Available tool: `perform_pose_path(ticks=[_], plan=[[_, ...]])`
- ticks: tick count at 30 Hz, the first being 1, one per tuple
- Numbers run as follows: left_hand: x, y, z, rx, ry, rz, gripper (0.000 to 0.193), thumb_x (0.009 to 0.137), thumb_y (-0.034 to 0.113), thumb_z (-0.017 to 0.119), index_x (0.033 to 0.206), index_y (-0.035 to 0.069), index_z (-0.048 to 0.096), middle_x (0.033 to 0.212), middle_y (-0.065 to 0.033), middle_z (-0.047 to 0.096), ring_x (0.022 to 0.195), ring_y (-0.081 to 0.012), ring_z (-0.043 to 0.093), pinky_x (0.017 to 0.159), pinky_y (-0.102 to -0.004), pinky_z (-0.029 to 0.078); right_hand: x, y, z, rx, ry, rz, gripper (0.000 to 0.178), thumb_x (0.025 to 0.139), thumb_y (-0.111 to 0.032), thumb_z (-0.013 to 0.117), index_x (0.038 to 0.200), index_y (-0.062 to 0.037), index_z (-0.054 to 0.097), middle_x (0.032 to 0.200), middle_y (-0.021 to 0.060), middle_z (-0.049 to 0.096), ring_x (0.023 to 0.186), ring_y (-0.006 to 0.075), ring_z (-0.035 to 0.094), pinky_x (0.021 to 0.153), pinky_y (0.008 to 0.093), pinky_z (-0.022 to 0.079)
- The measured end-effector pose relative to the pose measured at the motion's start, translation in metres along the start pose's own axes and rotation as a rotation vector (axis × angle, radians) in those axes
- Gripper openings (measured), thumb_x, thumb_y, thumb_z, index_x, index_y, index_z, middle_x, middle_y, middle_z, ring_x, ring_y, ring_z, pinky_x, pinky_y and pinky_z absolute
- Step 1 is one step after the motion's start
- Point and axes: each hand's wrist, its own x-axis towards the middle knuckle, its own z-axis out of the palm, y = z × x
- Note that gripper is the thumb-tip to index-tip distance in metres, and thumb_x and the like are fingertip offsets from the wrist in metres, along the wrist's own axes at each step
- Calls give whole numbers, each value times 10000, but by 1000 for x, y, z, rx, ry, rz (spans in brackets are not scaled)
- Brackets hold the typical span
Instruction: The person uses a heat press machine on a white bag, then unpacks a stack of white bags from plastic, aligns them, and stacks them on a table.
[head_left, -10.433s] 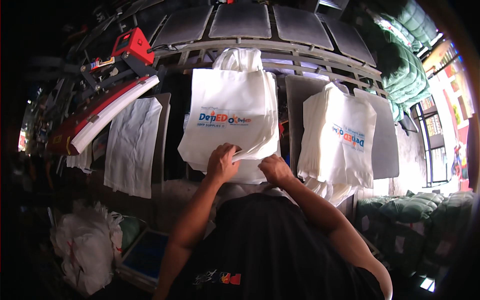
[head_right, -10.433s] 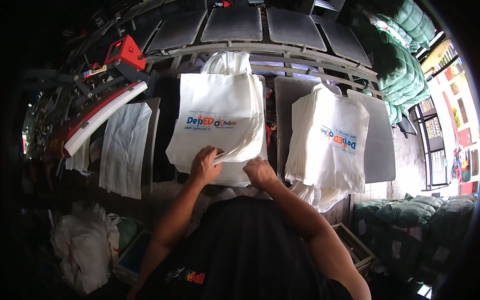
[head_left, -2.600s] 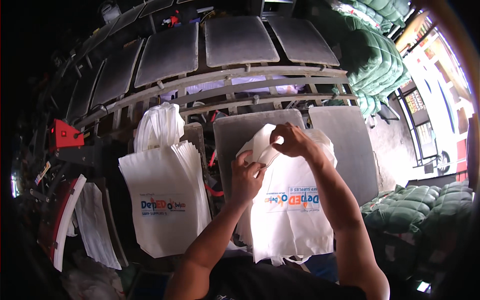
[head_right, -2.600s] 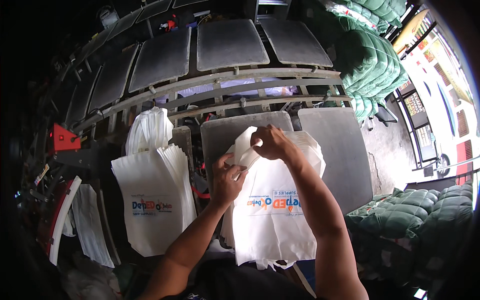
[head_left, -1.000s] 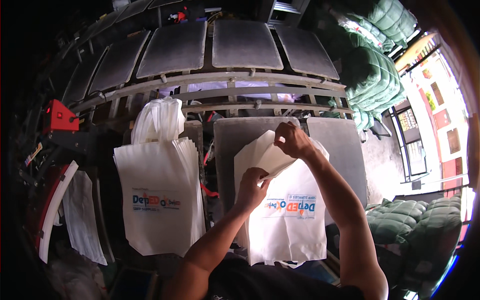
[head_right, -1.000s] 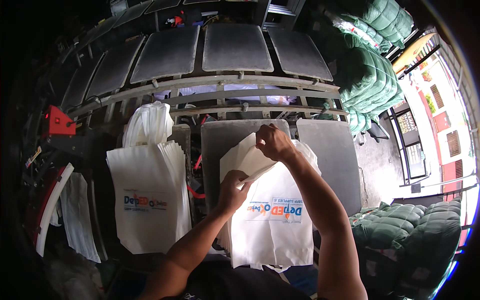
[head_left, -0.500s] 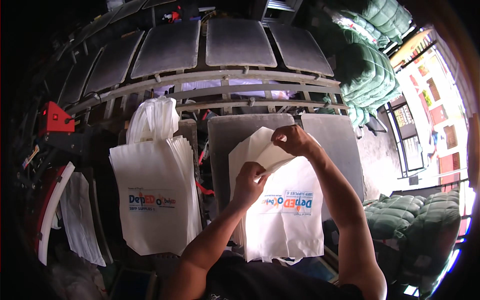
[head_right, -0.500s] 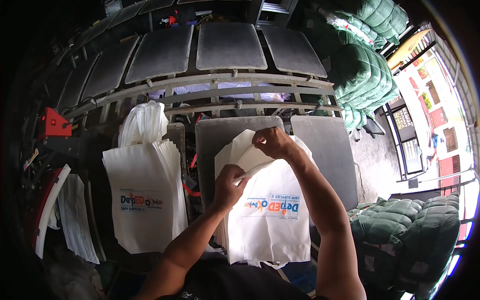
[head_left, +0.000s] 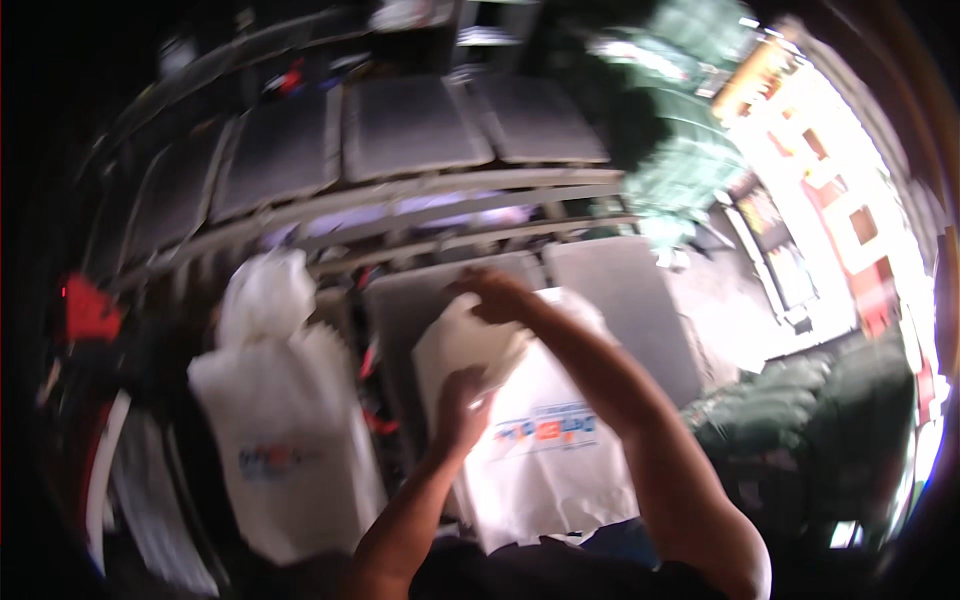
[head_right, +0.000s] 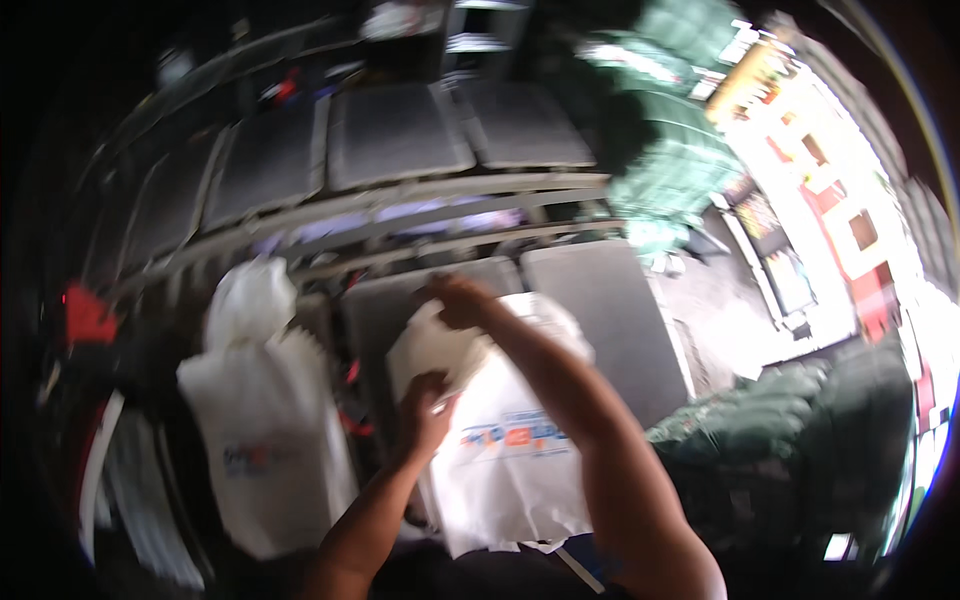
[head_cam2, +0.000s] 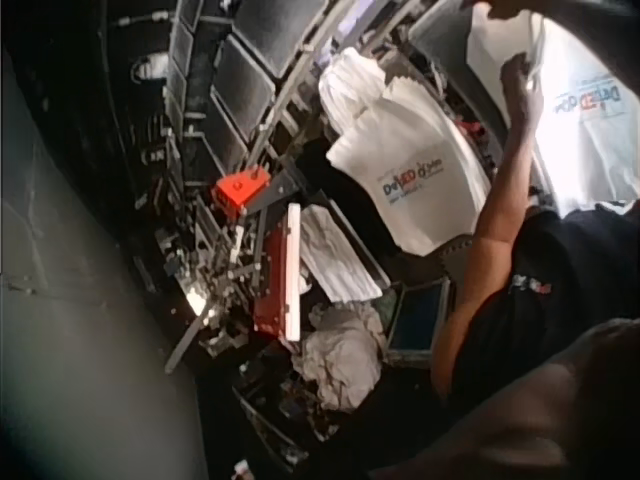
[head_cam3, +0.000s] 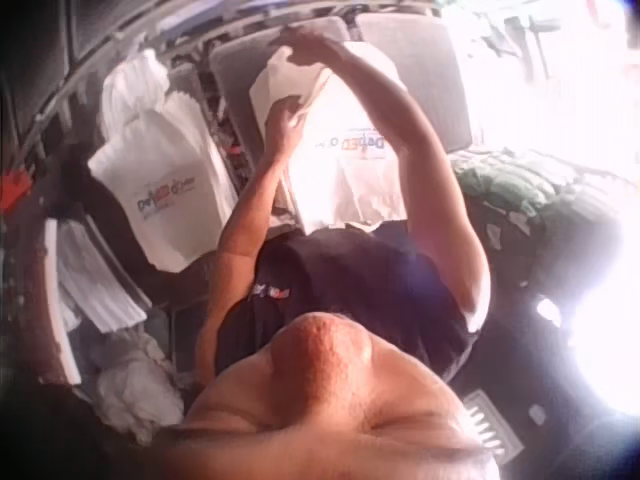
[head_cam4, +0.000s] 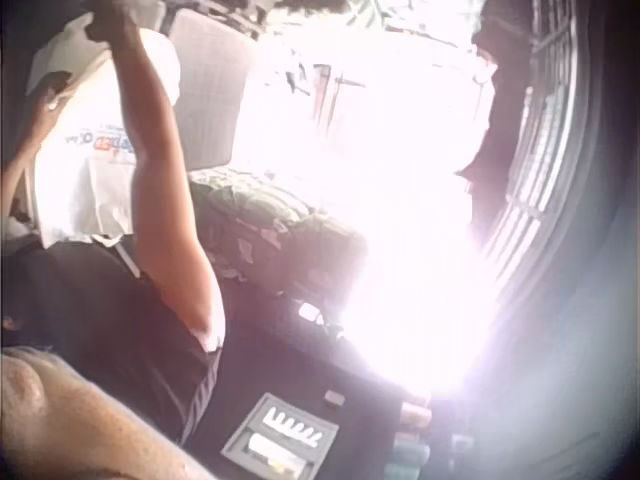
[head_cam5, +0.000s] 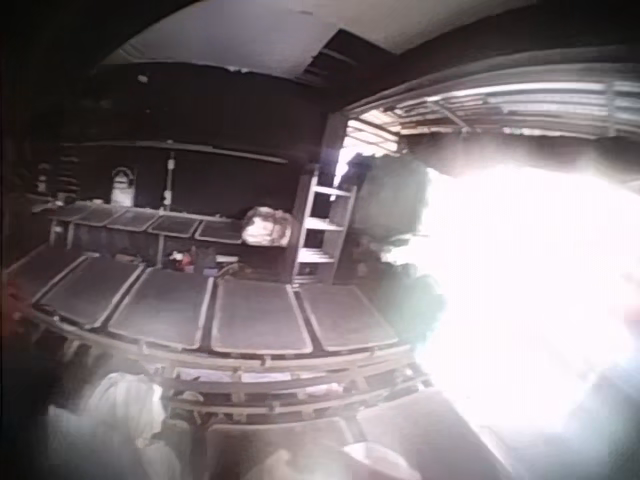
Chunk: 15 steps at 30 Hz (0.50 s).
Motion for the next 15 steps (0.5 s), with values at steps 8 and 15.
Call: perform_pose_path(ticks=[8,15], plan=[[25,38,-25,412,129,121,204,808,124,820,926,42,675,1008,-133,671,998,-331,644,878,-416,509,0,-11,-37,20,-174,60,281,746,-203,724,1026,-185,749,1021,115,714,1023,305,683,855,417,559],[9,-3,-15,71,-87,-58,181,778,3,789,931,17,692,1033,-161,691,960,-355,661,877,-428,531,-26,-7,-63,329,-469,56,293,890,-267,706,1091,-55,725,1008,71,735,842,224,730,692,346,593]])
